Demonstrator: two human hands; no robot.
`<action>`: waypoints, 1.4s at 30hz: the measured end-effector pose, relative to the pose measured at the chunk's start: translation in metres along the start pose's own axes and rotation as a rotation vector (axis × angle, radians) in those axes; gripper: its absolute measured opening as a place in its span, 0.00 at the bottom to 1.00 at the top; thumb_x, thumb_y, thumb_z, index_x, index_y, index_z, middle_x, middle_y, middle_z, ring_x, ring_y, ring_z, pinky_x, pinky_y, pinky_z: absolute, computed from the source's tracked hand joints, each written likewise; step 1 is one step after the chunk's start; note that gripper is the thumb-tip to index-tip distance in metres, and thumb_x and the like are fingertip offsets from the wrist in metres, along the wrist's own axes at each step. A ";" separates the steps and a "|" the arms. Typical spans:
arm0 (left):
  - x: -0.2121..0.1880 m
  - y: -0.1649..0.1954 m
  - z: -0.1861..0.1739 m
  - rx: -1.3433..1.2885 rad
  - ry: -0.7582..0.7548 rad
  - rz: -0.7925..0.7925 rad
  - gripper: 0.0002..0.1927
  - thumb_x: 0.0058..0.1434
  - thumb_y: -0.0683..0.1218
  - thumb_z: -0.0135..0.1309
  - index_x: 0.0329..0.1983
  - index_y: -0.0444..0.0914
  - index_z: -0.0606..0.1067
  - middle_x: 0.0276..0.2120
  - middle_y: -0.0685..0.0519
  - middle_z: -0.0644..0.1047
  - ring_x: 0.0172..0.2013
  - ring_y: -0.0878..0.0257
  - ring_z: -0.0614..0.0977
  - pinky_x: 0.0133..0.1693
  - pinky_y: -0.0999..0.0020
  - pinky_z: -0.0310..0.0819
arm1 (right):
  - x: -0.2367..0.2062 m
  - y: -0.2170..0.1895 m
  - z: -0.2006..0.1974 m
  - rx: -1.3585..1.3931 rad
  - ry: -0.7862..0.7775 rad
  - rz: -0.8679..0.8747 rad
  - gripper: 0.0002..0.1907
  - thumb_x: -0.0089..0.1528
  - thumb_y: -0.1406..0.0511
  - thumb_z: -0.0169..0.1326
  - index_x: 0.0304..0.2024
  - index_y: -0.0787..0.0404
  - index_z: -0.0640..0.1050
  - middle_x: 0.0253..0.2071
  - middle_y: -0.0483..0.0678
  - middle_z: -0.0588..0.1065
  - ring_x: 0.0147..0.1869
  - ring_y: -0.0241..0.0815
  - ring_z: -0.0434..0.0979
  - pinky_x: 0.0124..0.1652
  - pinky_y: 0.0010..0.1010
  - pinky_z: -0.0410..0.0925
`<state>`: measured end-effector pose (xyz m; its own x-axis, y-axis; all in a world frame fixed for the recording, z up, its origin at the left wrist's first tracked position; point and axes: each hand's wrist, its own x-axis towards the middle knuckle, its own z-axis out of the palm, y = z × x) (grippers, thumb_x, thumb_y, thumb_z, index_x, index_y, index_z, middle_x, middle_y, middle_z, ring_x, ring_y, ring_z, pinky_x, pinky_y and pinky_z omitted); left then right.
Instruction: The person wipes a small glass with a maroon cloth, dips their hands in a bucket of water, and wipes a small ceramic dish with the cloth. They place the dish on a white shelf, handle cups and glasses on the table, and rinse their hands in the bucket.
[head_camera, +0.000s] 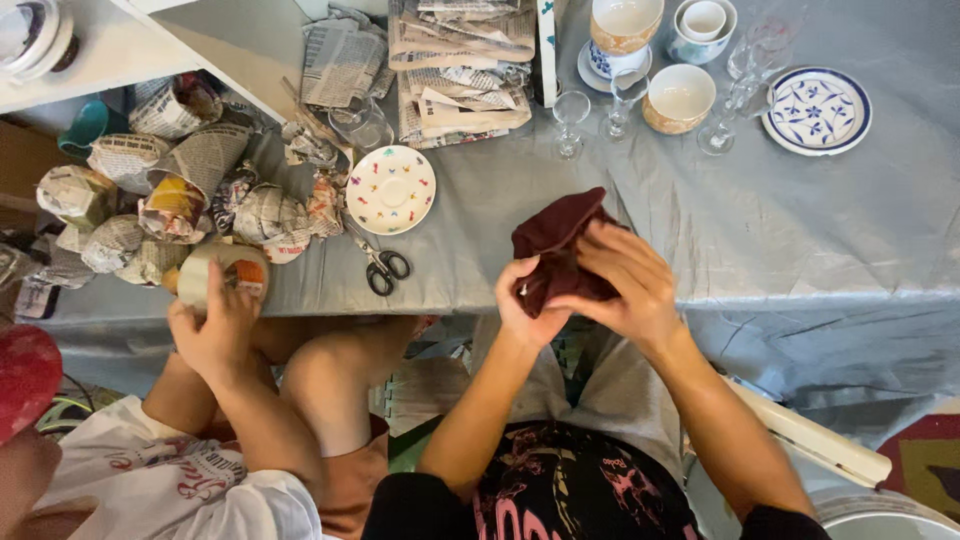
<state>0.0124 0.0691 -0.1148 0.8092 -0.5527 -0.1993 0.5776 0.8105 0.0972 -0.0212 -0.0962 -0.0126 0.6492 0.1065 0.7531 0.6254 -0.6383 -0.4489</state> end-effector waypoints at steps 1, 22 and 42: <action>-0.001 0.002 -0.004 0.013 0.044 -0.018 0.18 0.60 0.47 0.56 0.51 0.32 0.76 0.47 0.45 0.81 0.49 0.51 0.81 0.55 0.56 0.74 | -0.003 -0.002 -0.001 -0.002 0.038 -0.038 0.29 0.50 0.56 0.77 0.47 0.60 0.78 0.50 0.46 0.79 0.56 0.46 0.82 0.62 0.43 0.74; -0.038 0.006 0.064 1.207 0.004 0.302 0.24 0.63 0.38 0.64 0.60 0.35 0.69 0.46 0.53 0.79 0.47 0.69 0.79 0.50 0.71 0.76 | -0.054 -0.008 -0.047 1.186 0.002 1.025 0.29 0.68 0.68 0.51 0.72 0.64 0.65 0.55 0.43 0.72 0.56 0.31 0.71 0.55 0.24 0.66; -0.039 0.000 0.088 1.114 0.142 0.523 0.12 0.68 0.47 0.61 0.46 0.33 0.78 0.37 0.54 0.82 0.36 0.68 0.81 0.40 0.73 0.76 | -0.072 -0.011 -0.013 0.821 0.269 1.148 0.14 0.77 0.60 0.51 0.44 0.65 0.76 0.31 0.38 0.69 0.33 0.26 0.64 0.31 0.21 0.58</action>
<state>-0.0100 0.0733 -0.0214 0.9913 -0.1302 0.0163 0.0214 0.2826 0.9590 -0.0804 -0.1065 -0.0557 0.9146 -0.3598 -0.1847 -0.0505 0.3517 -0.9348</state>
